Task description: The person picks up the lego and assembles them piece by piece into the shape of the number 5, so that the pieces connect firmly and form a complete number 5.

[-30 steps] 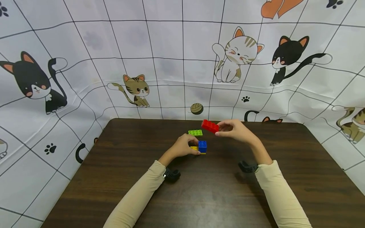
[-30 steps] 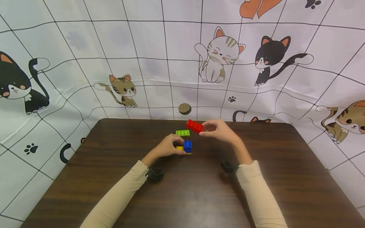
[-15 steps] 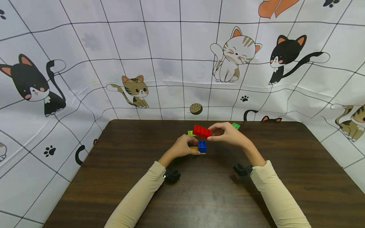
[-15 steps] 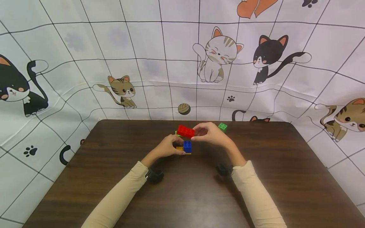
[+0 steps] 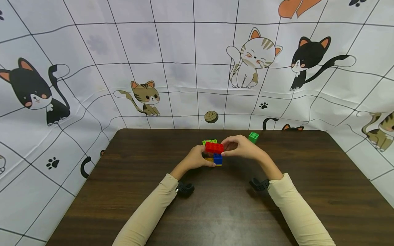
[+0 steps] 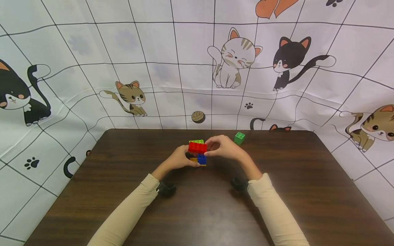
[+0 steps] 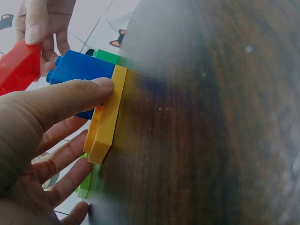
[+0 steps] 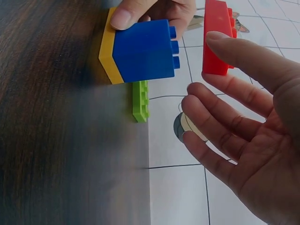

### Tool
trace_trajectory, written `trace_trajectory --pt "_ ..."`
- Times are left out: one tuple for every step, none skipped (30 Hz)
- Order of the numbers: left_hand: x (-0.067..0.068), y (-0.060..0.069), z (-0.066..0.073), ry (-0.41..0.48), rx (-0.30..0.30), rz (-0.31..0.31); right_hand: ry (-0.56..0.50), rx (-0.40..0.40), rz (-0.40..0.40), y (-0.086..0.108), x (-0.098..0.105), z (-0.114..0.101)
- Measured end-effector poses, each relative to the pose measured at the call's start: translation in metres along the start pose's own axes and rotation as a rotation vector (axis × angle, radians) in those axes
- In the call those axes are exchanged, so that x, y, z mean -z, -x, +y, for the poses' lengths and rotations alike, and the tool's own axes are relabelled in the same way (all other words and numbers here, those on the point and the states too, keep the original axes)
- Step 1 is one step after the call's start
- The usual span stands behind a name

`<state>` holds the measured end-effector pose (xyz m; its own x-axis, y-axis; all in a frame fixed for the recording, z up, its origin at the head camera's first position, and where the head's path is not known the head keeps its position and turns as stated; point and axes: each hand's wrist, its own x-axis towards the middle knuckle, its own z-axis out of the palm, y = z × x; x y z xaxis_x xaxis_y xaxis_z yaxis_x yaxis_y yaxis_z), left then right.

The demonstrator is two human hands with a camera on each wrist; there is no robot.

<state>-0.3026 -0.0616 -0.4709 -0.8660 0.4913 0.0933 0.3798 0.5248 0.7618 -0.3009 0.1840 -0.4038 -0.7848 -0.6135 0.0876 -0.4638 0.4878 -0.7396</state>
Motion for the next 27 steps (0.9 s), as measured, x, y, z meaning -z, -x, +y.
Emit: trace_trajectory --pt "0.0001 0.0000 0.0001 0.001 -0.001 0.001 0.003 0.002 -0.007 -0.0003 -0.0006 0.0009" --pt "0.0002 0.0001 0.0003 0.002 0.000 0.001 0.005 0.000 -0.014 -0.0004 -0.0010 0.0009" --pt "0.0003 0.0002 0.0003 0.006 0.001 0.000 0.007 -0.002 -0.020 -0.0007 -0.0014 0.0010" --pt "0.0004 0.0004 0.0004 0.012 0.004 -0.001 0.011 -0.005 -0.025 -0.0009 -0.0017 0.0011" --pt "0.0006 0.0005 0.0004 0.018 0.007 -0.004 0.015 -0.008 -0.029 -0.0013 -0.0021 0.0012" --pt "0.0006 0.0007 0.0004 0.025 0.014 -0.008 0.020 -0.009 -0.032 -0.0016 -0.0025 0.0015" --pt "0.0008 0.0009 0.0004 0.031 0.022 -0.012 0.024 -0.011 -0.034 -0.0018 -0.0029 0.0016" --pt "0.0009 0.0011 0.0003 0.036 0.030 -0.016 0.027 -0.015 -0.035 -0.0019 -0.0032 0.0010" --pt "0.0011 0.0013 0.0002 0.042 0.036 -0.022 0.030 -0.015 -0.037 -0.0020 -0.0036 0.0009" --pt "0.0013 0.0016 0.0002 0.050 0.043 -0.029 0.034 -0.016 -0.038 -0.0019 -0.0039 0.0006" --pt "0.0017 0.0018 0.0001 0.056 0.049 -0.035 0.036 -0.019 -0.039 -0.0017 -0.0043 0.0004" --pt "0.0020 0.0020 0.0002 0.064 0.053 -0.040 0.037 -0.020 -0.040 -0.0016 -0.0047 0.0002" --pt "0.0026 0.0022 0.0003 0.072 0.054 -0.042 0.038 -0.023 -0.040 -0.0015 -0.0049 0.0000" --pt "0.0032 0.0020 0.0004 0.080 0.055 -0.044 0.037 -0.025 -0.040 -0.0016 -0.0051 0.0000" --pt "0.0037 0.0020 0.0002 0.087 0.055 -0.045 0.038 -0.027 -0.040 -0.0017 -0.0053 0.0002" --pt "0.0041 0.0017 0.0000 0.089 0.054 -0.043 0.039 -0.030 -0.040 -0.0018 -0.0055 0.0003" --pt "0.0044 0.0014 -0.0005 0.092 0.052 -0.041 0.038 -0.033 -0.041 -0.0021 -0.0058 0.0004" --pt "0.0046 0.0011 -0.0007 0.094 0.052 -0.038 0.040 -0.033 -0.042 -0.0022 -0.0059 0.0003" --pt "0.0047 0.0009 -0.0009 0.095 0.054 -0.035 0.042 -0.035 -0.043 -0.0022 -0.0059 0.0002" --pt "0.0047 0.0005 -0.0012 0.095 0.055 -0.035 0.046 -0.036 -0.044 -0.0022 -0.0060 0.0002" --pt "0.0048 0.0004 -0.0012 0.095 0.055 -0.034 0.050 -0.036 -0.045 -0.0022 -0.0061 0.0001" --pt "0.0049 0.0004 -0.0010 0.095 0.055 -0.034 0.054 -0.037 -0.045 -0.0022 -0.0063 -0.0001" --pt "0.0051 0.0005 -0.0007 0.098 0.057 -0.035 0.057 -0.038 -0.046 -0.0022 -0.0065 -0.0002" --pt "0.0053 0.0008 -0.0002 0.100 0.057 -0.035 0.060 -0.039 -0.046 -0.0023 -0.0067 -0.0004" --pt "0.0055 0.0011 0.0003 0.102 0.056 -0.036 0.061 -0.040 -0.046 -0.0023 -0.0068 -0.0005" --pt "0.0058 0.0015 0.0008 0.105 0.056 -0.038 0.064 -0.042 -0.046 -0.0024 -0.0070 -0.0005" --pt "0.0061 0.0019 0.0013 0.108 0.056 -0.039 0.065 -0.043 -0.045 -0.0025 -0.0073 -0.0006"
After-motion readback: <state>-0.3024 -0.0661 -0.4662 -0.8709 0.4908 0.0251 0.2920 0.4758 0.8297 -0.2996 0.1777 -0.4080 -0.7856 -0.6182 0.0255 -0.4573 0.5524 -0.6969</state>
